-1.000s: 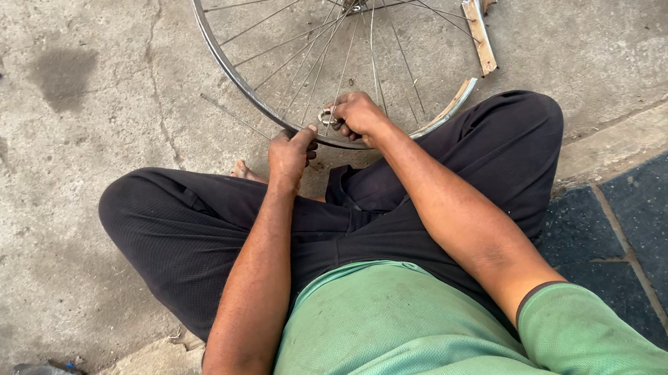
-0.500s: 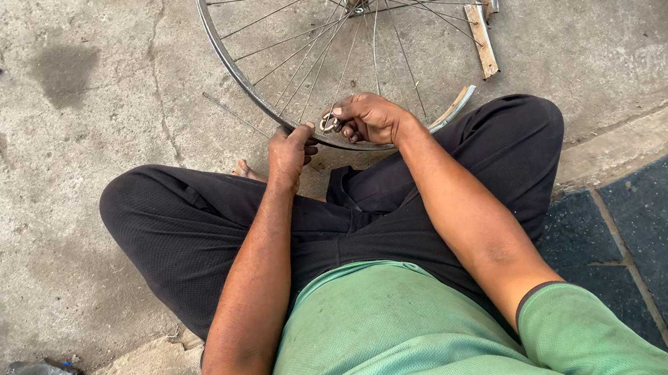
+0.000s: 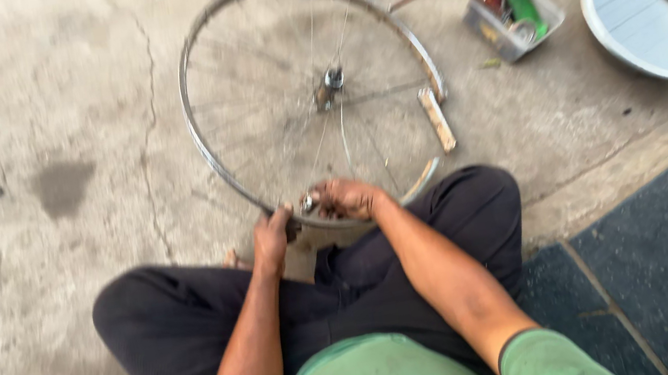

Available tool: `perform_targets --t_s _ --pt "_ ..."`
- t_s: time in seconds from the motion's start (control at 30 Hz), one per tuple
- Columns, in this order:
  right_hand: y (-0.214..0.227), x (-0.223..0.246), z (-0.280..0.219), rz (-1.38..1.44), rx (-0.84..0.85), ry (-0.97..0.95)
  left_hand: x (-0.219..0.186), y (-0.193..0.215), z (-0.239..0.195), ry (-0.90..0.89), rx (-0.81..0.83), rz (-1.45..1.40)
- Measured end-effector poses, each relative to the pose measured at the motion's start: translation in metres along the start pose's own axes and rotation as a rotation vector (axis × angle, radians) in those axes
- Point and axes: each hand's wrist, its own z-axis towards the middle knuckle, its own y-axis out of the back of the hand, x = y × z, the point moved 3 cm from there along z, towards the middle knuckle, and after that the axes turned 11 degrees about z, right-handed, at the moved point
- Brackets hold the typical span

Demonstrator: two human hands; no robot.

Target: The person sits on the floor and uses a spoke wrench to tighten the nipples on a bicycle wheel rim. They rotate the wheel to access different spokes and continue adjusting the tension.

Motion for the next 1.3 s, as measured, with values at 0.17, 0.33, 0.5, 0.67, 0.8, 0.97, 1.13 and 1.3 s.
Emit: perform_targets --t_s 0.17,0.33,0.5,0.67,0.8,0.97,1.13,1.3 --pt "0.000 -0.019 0.011 0.129 0.082 0.006 0.002 0.004 -0.002 0.047 0.001 0.037" --pt "0.005 -0.021 0.028 -0.112 -0.167 0.088 -0.008 0.000 -0.006 0.067 0.033 0.004" --pt "-0.020 0.008 0.015 -0.611 -0.567 0.105 -0.008 -0.005 -0.008 0.035 0.048 -0.046" --pt "-0.061 0.042 -0.014 -0.730 -0.680 -0.132 0.009 -0.003 0.001 0.034 0.033 -0.033" --pt "-0.075 0.049 -0.009 -0.812 -0.738 -0.282 0.029 -0.001 0.011 0.059 0.038 -0.050" --pt "-0.058 0.033 0.021 -0.871 -0.720 -0.349 0.030 -0.001 0.015 0.096 -0.010 -0.032" --pt "-0.026 0.004 0.021 -0.478 -0.474 -0.167 0.026 0.003 0.016 0.078 -0.008 -0.085" --pt "-0.018 -0.018 0.004 -0.165 -0.316 -0.048 0.031 0.001 0.019 0.139 0.013 -0.057"
